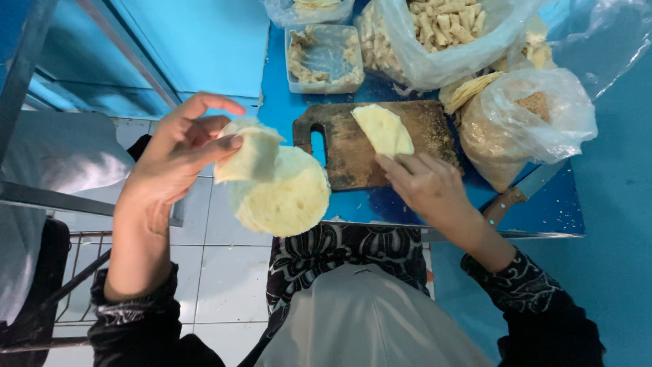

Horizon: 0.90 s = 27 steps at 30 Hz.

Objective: The person cuts round dough wrappers in half with a knife on a cutting board, then folds each piece around a filling and stacks the folded pastries on the table. They work through a pile of wrappers one at a time, setting finished pieces beside the board.

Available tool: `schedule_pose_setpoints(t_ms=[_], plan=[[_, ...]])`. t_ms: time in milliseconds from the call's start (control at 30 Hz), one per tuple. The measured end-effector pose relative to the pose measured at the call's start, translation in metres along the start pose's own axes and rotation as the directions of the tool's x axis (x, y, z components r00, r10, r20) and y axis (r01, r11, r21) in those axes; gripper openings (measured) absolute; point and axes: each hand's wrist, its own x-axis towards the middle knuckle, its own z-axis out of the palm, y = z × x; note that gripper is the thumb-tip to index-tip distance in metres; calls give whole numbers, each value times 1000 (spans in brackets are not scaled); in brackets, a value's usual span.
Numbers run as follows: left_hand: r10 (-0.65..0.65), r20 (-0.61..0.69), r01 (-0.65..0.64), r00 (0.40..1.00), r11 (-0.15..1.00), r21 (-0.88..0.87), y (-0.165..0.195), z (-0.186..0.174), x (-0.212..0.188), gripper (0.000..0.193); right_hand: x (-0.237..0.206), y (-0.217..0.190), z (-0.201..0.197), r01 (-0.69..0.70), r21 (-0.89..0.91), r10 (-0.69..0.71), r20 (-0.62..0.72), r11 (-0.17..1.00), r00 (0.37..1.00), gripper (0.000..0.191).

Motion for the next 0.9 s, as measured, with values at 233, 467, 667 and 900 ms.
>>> schedule_pose_setpoints(t_ms=[233,467,667,900], plan=[[41,357,-158,933,940,304,39,38,53,31,11,18,-44,-190,380,221,-41,905,974,67],[36,699,-328,714,899,290,42,90,114,29,39,14,-30,-148,988,-39,149,35,988,120],[-50,598,-148,800,949,278,14,78,124,32,30,30,-23,-397,917,234,393,-30,889,69],[183,366,-347,913,821,454,-23,94,133,54,35,33,-47,-339,940,296,331,-26,896,63]])
